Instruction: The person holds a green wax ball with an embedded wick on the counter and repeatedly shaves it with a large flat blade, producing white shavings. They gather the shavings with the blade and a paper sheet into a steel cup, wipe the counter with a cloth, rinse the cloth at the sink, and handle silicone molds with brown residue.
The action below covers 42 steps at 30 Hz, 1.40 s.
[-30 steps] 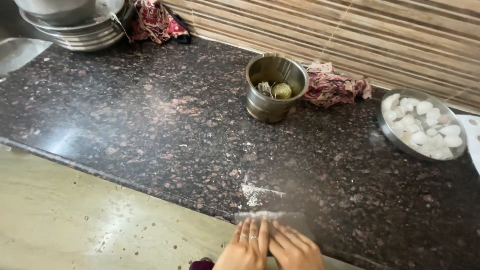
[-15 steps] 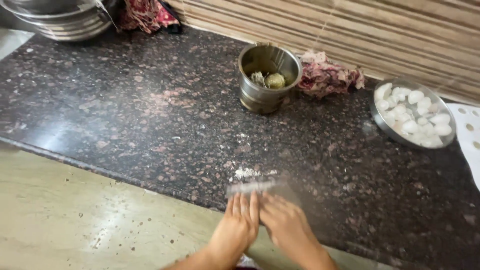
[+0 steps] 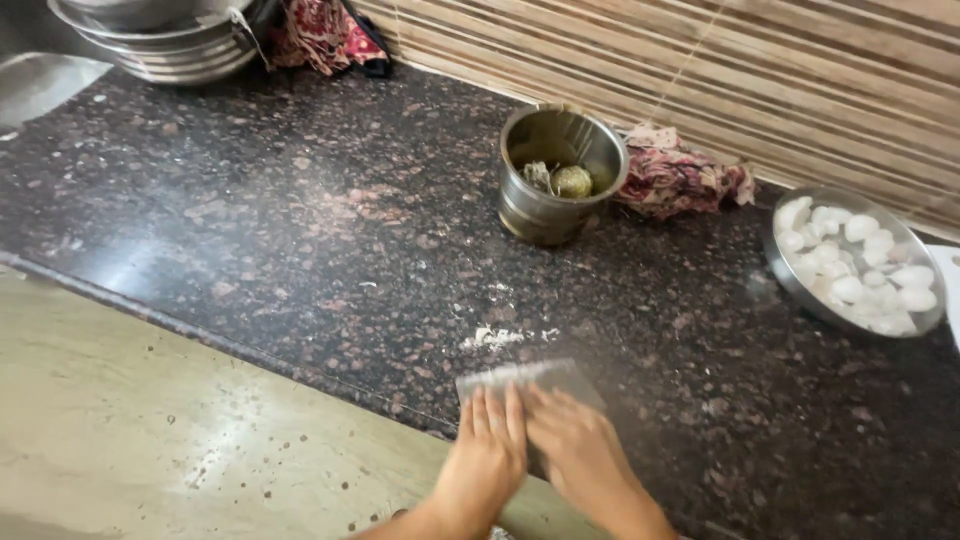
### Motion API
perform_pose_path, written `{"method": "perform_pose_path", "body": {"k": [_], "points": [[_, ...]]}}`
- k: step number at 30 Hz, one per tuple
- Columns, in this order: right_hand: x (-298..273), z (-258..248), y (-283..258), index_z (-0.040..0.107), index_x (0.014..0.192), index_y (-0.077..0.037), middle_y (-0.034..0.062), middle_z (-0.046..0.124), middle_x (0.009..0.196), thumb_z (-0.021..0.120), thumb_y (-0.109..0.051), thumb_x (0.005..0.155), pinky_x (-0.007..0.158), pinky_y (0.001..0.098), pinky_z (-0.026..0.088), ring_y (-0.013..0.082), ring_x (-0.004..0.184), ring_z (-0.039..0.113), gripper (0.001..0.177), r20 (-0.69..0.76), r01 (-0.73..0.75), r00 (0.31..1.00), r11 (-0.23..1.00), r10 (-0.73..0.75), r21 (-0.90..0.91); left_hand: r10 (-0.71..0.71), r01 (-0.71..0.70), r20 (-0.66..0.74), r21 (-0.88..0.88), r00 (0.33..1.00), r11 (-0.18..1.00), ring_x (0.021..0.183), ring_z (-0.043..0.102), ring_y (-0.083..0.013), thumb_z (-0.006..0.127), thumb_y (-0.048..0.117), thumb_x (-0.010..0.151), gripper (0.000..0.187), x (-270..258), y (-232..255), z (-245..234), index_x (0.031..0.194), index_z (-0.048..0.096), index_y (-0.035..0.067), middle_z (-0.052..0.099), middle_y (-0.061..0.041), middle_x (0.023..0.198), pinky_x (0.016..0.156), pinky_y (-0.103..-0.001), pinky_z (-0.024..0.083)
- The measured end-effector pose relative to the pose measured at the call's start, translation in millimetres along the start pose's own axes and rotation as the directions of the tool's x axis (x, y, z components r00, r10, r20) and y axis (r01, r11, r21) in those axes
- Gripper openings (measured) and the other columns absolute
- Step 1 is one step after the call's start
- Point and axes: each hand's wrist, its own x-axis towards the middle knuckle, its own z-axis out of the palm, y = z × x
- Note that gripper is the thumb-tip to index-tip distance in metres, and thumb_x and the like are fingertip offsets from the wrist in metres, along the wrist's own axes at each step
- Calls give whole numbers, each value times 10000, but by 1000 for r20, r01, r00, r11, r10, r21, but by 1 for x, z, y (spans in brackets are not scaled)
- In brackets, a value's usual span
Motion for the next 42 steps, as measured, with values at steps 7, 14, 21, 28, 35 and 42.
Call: {"method": "perform_pose_path", "body": {"k": [7, 14, 21, 28, 35, 42], "points": [[25, 1, 18, 697, 1170, -3, 161, 687, 1276, 682, 14, 619, 1104, 481, 437, 354, 1286, 586, 551, 14, -46, 999, 998, 46, 45, -18, 16, 34, 46, 999, 999, 1242, 544, -553, 507, 182, 890, 651, 31, -21, 1, 1390, 394, -219, 546, -429, 1294, 1049, -577, 433], [28, 9, 10, 659, 1259, -41, 158, 633, 1371, 699, -2, 660, 1110, 494, 408, 355, 1323, 552, 602, 21, -55, 998, 998, 55, 23, 57, 21, 207, -356, 977, 934, 1289, 554, -456, 498, 467, 912, 766, 55, -87, -53, 1401, 468, -122, 582, -327, 1357, 1083, -499, 437], [35, -9, -2, 662, 1340, -178, 112, 620, 1429, 660, 19, 704, 1113, 489, 400, 355, 1317, 554, 667, 52, -122, 992, 990, 119, 70, 155, -17, 64, -881, 986, 473, 1591, 158, -327, 236, 456, 1079, 645, 120, -167, 38, 1478, 485, 14, 330, -173, 1663, 1280, -478, 37], [31, 1, 3, 690, 1340, -170, 143, 657, 1372, 648, 20, 793, 1125, 493, 401, 363, 1298, 582, 580, 7, -151, 989, 983, 151, 107, 394, -170, 15, -886, 919, 431, 1604, 113, -293, 164, 500, 1074, 716, 134, -114, 23, 1584, 324, 23, 257, -158, 1694, 1286, -484, -3], [27, 7, 9, 702, 1288, -151, 125, 655, 1385, 634, -9, 772, 1132, 497, 419, 344, 1325, 585, 539, -84, -77, 993, 995, 82, 65, 414, 133, 194, -976, 890, 171, 1559, 202, -347, 128, 664, 993, 871, 124, -104, -3, 1626, 267, 81, 286, -134, 1682, 1271, -478, 139], [20, 8, 8, 726, 1284, -210, 52, 653, 1412, 578, -57, 846, 1065, 497, 479, 303, 1320, 586, 486, -216, 13, 976, 994, -37, -112, 229, 240, 161, -894, 960, -378, 1536, 354, -371, 121, 735, 953, 956, 118, -115, -30, 1625, 265, 71, 360, -186, 1656, 1254, -530, 287]]}}
